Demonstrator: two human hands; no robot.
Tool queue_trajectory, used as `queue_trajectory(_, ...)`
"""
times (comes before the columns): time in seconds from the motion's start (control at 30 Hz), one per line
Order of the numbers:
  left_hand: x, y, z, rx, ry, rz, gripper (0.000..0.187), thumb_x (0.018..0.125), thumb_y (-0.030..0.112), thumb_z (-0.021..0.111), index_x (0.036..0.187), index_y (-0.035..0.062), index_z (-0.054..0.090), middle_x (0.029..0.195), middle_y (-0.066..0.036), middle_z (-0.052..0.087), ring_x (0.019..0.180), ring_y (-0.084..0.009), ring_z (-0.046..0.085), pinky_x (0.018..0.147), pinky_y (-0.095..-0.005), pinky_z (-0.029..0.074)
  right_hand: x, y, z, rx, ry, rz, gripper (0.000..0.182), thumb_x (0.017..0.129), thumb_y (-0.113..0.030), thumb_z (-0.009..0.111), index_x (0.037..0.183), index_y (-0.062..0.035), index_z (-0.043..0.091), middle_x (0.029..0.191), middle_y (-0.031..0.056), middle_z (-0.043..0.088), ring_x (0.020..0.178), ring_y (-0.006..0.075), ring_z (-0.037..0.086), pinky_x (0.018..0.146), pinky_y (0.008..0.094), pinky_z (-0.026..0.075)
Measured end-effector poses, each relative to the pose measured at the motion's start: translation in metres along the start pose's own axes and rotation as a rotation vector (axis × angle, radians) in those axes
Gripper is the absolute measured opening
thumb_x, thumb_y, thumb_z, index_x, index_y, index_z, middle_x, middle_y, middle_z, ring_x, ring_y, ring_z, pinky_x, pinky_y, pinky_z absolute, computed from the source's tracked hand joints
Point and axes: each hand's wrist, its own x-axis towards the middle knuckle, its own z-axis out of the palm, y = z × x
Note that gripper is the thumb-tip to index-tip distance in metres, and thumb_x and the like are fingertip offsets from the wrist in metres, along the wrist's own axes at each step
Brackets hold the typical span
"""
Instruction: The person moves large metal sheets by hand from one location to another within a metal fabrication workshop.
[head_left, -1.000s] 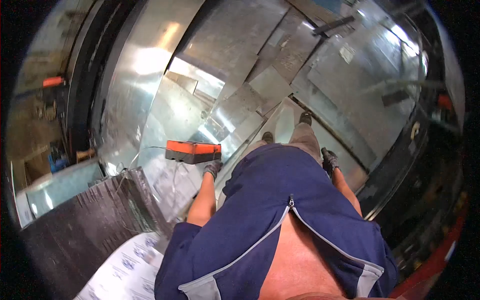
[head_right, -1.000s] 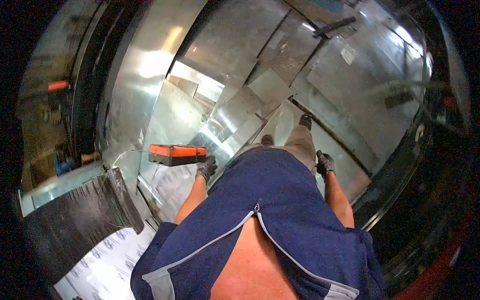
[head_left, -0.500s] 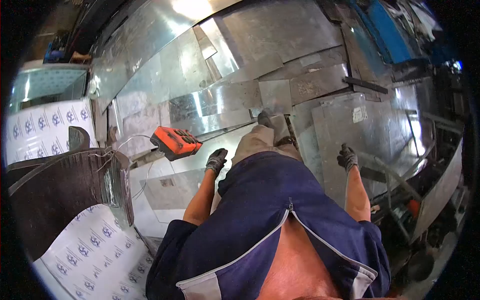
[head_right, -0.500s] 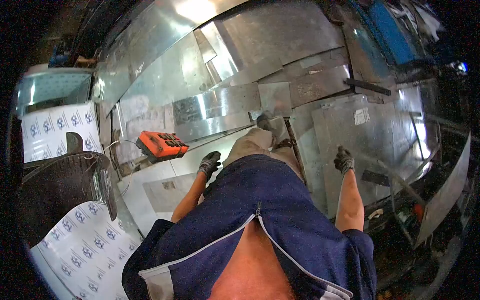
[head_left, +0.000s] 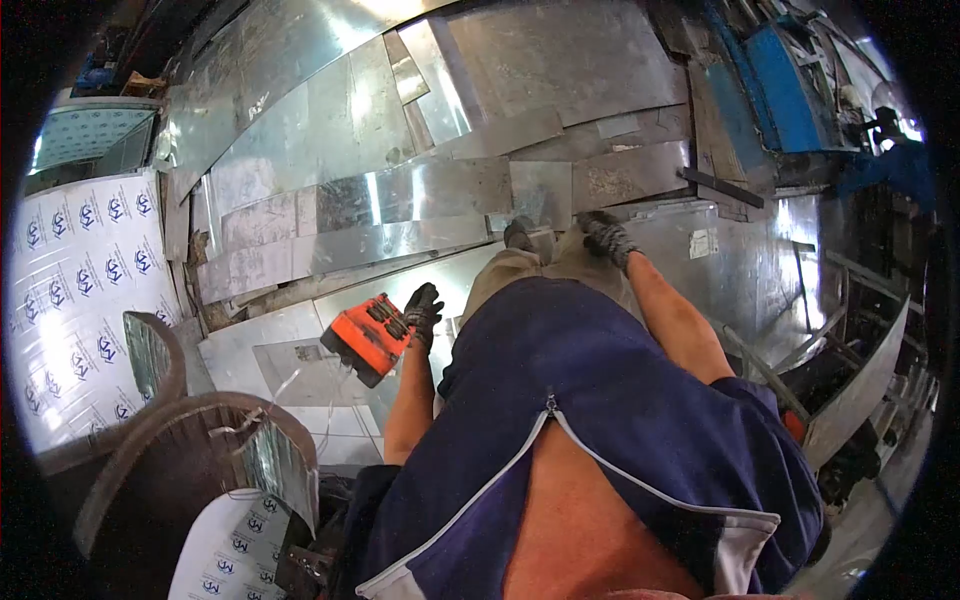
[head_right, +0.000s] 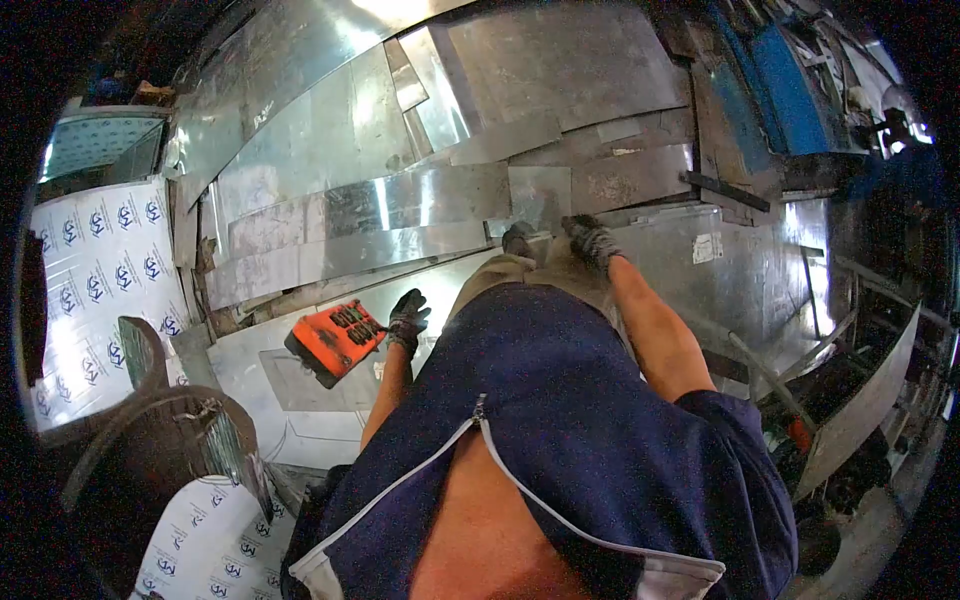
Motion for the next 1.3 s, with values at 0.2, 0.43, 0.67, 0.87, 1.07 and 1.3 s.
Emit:
queue_trajectory(0.2,0.023,-0.036,-0.016,-0.058,0.071,0.029,0.051,0.093,0.034,0.066,0.139,0.0153,0.053,0.129,-0.010,0.063,0.099,-0.0280,0.067,0.068,-0.0428,0.052,0.061,-0.060,-0.066,0.176,-0.167,0.081,0.052,0.096,-0.041,0.048,0.134,-0.0057,0.055,0.137,0.0185,0.056,0.119,0.0411,0.056,0.109,0.0417,0.037)
queue_trajectory(0.43,-0.011,-0.054,0.002,-0.198,0.271,-0.211,0.055,0.095,0.038,0.061,0.140,0.0083,0.049,0.132,-0.014,0.059,0.109,-0.0354,0.063,0.085,-0.0481,0.052,0.131,0.007,-0.066,-0.063,-0.160,-0.231,0.046,0.082,-0.028,0.068,0.121,-0.0055,0.061,0.124,0.0208,0.063,0.111,0.0377,0.062,0.093,0.0451,0.049)
queue_trajectory(0.67,0.006,-0.016,0.081,-0.342,0.436,-0.295,0.059,0.091,0.041,0.065,0.141,0.0143,0.048,0.132,-0.012,0.058,0.110,-0.0334,0.063,0.084,-0.0492,0.049,0.224,0.064,-0.064,0.432,-0.346,-0.041,0.032,0.088,-0.031,0.060,0.106,-0.0055,0.065,0.095,0.0158,0.068,0.083,0.0272,0.065,0.077,0.0421,0.052)
queue_trajectory(0.87,0.073,0.087,0.176,-0.211,0.388,-0.192,0.056,0.093,0.046,0.065,0.132,0.0063,0.058,0.113,-0.007,0.065,0.091,-0.0199,0.066,0.075,-0.0336,0.051,0.327,0.176,-0.136,0.443,-0.498,0.241,0.029,0.085,-0.023,0.063,0.110,-0.0073,0.066,0.090,0.0148,0.068,0.074,0.0332,0.063,0.070,0.0390,0.054)
queue_trajectory(1.07,0.118,0.222,0.225,-0.289,0.415,0.013,0.049,0.094,0.032,0.068,0.136,0.0080,0.056,0.119,-0.007,0.066,0.098,-0.0191,0.066,0.083,-0.0338,0.053,0.361,0.310,-0.170,0.617,-0.494,0.653,0.040,0.084,-0.018,0.071,0.121,-0.0058,0.062,0.112,0.0185,0.068,0.099,0.0421,0.065,0.084,0.0434,0.055)
queue_trajectory(1.3,0.189,0.247,0.244,-0.317,0.309,-0.192,0.045,0.095,0.026,0.066,0.134,0.0061,0.056,0.117,-0.010,0.068,0.094,-0.0210,0.069,0.079,-0.0332,0.056,0.384,0.320,-0.154,0.287,-0.642,0.418,0.053,0.080,-0.012,0.073,0.129,-0.0043,0.055,0.125,0.0199,0.062,0.115,0.0383,0.060,0.098,0.0436,0.050)
